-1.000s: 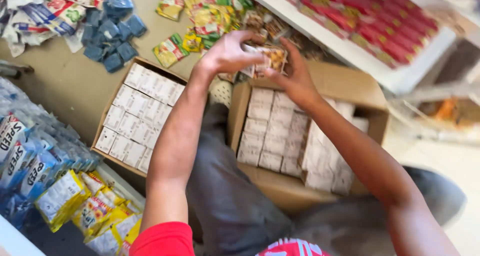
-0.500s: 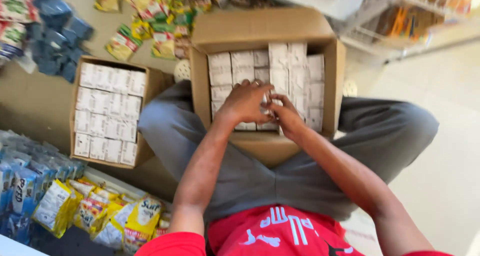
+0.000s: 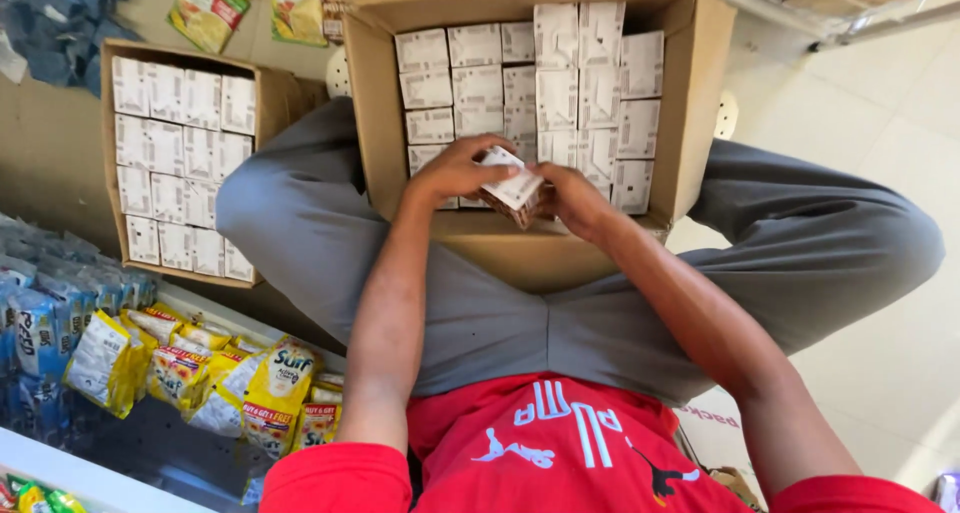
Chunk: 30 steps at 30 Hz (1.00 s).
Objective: Packing small product boxes into larger cardboard shipping containers.
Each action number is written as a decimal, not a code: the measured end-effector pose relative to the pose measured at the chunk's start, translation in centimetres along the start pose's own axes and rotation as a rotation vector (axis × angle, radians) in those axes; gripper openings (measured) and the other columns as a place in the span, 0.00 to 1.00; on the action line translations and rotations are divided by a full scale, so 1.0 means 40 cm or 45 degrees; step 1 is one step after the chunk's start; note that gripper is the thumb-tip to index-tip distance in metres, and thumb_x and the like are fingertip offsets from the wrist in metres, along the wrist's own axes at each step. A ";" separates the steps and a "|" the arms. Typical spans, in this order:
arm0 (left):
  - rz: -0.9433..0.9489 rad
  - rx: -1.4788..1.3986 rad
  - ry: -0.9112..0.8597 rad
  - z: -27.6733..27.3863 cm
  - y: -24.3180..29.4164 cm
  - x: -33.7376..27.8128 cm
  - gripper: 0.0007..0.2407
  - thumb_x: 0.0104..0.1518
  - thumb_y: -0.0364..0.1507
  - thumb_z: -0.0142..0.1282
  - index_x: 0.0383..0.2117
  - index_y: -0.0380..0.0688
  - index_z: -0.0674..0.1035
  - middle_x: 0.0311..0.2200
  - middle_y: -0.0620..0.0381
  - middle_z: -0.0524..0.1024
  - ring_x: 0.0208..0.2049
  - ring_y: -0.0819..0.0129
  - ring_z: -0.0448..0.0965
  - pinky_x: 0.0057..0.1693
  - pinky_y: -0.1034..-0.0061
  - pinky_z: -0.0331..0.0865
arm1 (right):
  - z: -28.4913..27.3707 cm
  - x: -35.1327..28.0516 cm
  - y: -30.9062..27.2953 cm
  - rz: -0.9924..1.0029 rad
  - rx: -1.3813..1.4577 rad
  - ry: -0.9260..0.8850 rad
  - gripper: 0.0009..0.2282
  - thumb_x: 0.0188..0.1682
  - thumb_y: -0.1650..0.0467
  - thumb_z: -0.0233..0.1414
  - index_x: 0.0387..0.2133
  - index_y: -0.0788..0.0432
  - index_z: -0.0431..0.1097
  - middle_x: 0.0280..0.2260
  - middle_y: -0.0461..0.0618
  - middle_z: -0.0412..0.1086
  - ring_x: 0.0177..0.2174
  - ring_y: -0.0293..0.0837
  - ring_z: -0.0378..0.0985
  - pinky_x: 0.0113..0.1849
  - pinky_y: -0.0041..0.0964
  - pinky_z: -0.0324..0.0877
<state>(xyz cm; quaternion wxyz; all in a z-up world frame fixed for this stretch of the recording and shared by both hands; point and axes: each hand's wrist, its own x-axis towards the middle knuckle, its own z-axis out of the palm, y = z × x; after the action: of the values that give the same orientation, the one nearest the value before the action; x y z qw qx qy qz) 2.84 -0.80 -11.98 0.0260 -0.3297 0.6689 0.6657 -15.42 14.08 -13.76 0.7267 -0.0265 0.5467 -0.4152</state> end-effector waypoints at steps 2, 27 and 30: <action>-0.322 -0.229 -0.023 -0.014 0.024 -0.009 0.20 0.53 0.37 0.66 0.50 0.44 0.79 0.37 0.55 0.80 0.32 0.71 0.80 0.32 0.74 0.75 | 0.014 -0.008 -0.031 -0.045 0.056 -0.018 0.14 0.56 0.63 0.47 0.44 0.63 0.70 0.38 0.51 0.75 0.37 0.43 0.76 0.41 0.40 0.72; -0.437 -0.133 -0.035 0.066 -0.139 0.032 0.25 0.45 0.33 0.74 0.52 0.44 0.79 0.43 0.54 0.81 0.43 0.67 0.80 0.47 0.74 0.74 | 0.013 -0.072 -0.105 -0.736 -1.803 0.155 0.18 0.43 0.73 0.59 0.50 0.57 0.75 0.47 0.59 0.72 0.44 0.58 0.76 0.45 0.49 0.72; -0.549 -0.061 -0.085 0.067 -0.120 0.026 0.24 0.43 0.34 0.72 0.50 0.45 0.81 0.43 0.50 0.81 0.44 0.62 0.79 0.48 0.70 0.73 | 0.020 -0.079 -0.111 -0.715 -1.979 0.135 0.24 0.36 0.75 0.62 0.51 0.56 0.73 0.48 0.58 0.68 0.48 0.60 0.71 0.47 0.51 0.69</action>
<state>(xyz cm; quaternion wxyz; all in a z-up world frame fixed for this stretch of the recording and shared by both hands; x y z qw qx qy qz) 3.22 1.71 -16.98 0.1820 -0.4434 0.5657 0.6710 -17.50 12.82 -8.82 0.3437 -0.6374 0.6843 -0.0854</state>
